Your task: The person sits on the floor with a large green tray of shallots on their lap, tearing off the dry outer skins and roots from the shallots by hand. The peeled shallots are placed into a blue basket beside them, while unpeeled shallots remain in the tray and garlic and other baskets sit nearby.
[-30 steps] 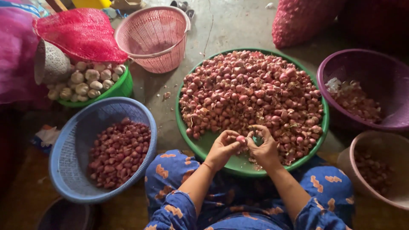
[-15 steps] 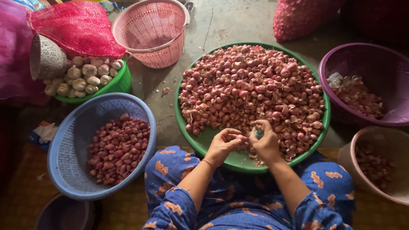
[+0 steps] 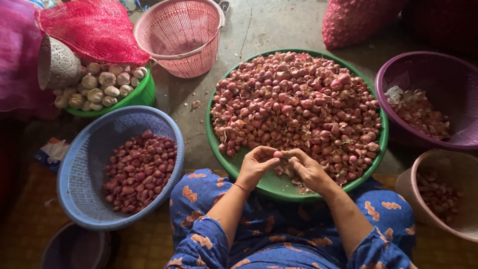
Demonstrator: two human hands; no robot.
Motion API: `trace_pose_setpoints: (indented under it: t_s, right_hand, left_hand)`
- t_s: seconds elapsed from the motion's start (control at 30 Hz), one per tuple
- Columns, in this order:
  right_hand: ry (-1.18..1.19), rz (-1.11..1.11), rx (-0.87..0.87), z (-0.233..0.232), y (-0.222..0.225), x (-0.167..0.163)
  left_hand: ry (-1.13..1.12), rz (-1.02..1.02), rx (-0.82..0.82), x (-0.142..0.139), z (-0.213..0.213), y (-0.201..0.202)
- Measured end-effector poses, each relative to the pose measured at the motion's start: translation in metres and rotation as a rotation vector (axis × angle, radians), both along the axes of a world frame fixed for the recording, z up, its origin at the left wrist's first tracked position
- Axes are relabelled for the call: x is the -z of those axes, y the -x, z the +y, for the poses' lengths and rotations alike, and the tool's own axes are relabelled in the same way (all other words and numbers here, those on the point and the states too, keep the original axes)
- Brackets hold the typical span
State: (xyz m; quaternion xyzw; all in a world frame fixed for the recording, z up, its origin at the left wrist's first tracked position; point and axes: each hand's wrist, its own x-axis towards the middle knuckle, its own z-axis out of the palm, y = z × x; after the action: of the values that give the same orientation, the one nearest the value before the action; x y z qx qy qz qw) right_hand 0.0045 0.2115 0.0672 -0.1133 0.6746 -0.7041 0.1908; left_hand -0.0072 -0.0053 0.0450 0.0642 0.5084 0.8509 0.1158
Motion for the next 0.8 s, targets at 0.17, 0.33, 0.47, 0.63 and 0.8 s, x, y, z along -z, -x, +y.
trace_pose_setpoints:
  t_s: [0.17, 0.33, 0.47, 0.63, 0.8]
  right_hand:
    - [-0.056, -0.007, 0.085, 0.003, 0.005, -0.008]
    - [-0.057, 0.029, 0.038, -0.002, 0.0, -0.01]
    - [-0.155, 0.064, 0.06, -0.009, -0.003, -0.004]
    - [-0.109, 0.166, 0.067, -0.003, 0.0, -0.003]
    - [-0.039, 0.14, 0.078, -0.004, -0.008, -0.003]
  left_hand:
    - [-0.024, 0.013, 0.042, -0.002, -0.001, -0.001]
    - [0.005, 0.065, 0.006, 0.002, 0.003, 0.001]
    - [0.048, 0.059, 0.025, 0.002, 0.002, 0.003]
    - [0.042, 0.074, 0.029, 0.007, 0.002, 0.003]
    - [0.107, 0.065, -0.062, 0.01, 0.004, 0.003]
